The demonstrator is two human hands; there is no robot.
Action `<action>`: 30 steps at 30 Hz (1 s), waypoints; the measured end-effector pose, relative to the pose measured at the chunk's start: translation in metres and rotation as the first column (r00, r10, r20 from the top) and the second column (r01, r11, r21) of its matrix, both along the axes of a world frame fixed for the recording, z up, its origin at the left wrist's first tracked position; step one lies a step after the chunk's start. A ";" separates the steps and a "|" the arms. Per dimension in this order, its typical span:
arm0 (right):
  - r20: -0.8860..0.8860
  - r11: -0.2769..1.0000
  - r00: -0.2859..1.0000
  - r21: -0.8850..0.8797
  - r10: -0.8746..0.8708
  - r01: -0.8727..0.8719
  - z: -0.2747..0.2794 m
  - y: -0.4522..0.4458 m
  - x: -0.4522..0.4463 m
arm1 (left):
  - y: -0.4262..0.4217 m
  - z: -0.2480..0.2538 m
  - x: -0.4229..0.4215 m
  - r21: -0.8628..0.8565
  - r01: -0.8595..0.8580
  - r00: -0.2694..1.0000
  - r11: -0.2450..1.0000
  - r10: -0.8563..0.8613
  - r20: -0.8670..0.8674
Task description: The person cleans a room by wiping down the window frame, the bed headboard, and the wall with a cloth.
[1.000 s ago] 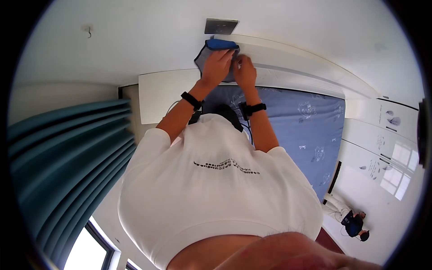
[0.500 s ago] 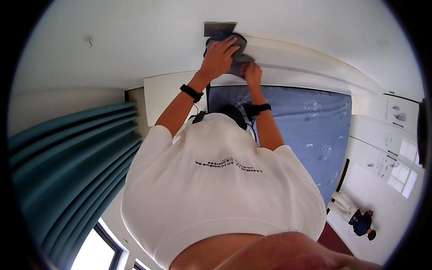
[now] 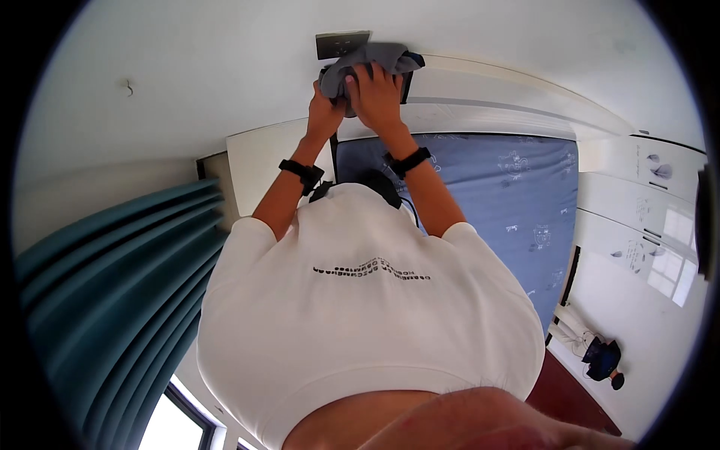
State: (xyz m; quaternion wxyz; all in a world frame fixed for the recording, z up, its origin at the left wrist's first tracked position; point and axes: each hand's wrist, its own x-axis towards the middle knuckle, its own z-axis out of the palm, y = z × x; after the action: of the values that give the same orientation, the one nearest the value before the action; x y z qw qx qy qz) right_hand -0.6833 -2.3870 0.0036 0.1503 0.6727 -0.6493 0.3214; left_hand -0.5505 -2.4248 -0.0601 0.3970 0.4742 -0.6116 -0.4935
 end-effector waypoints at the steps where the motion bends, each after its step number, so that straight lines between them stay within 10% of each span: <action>1: 0.004 0.999 1.000 0.044 -0.030 0.030 -0.001 -0.001 -0.003 | -0.004 -0.002 0.000 -0.090 0.023 0.999 0.996 -0.019 0.047; 12: -0.069 0.970 0.969 -0.062 -0.237 0.233 -0.013 0.001 -0.071 | -0.007 -0.002 -0.015 -0.174 -0.036 0.997 0.984 0.047 0.061; 30: -0.276 0.874 0.917 0.315 -0.288 0.369 0.015 0.003 -0.050 | 0.012 -0.007 -0.007 -0.236 0.053 0.995 0.970 -0.033 0.089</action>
State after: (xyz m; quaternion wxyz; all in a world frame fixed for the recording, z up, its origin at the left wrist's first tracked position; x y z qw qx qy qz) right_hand -0.7333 -2.3837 0.0186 0.1479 0.5992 -0.7817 0.0898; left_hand -0.5574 -2.4125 -0.0669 0.4139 0.4301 -0.6928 -0.4046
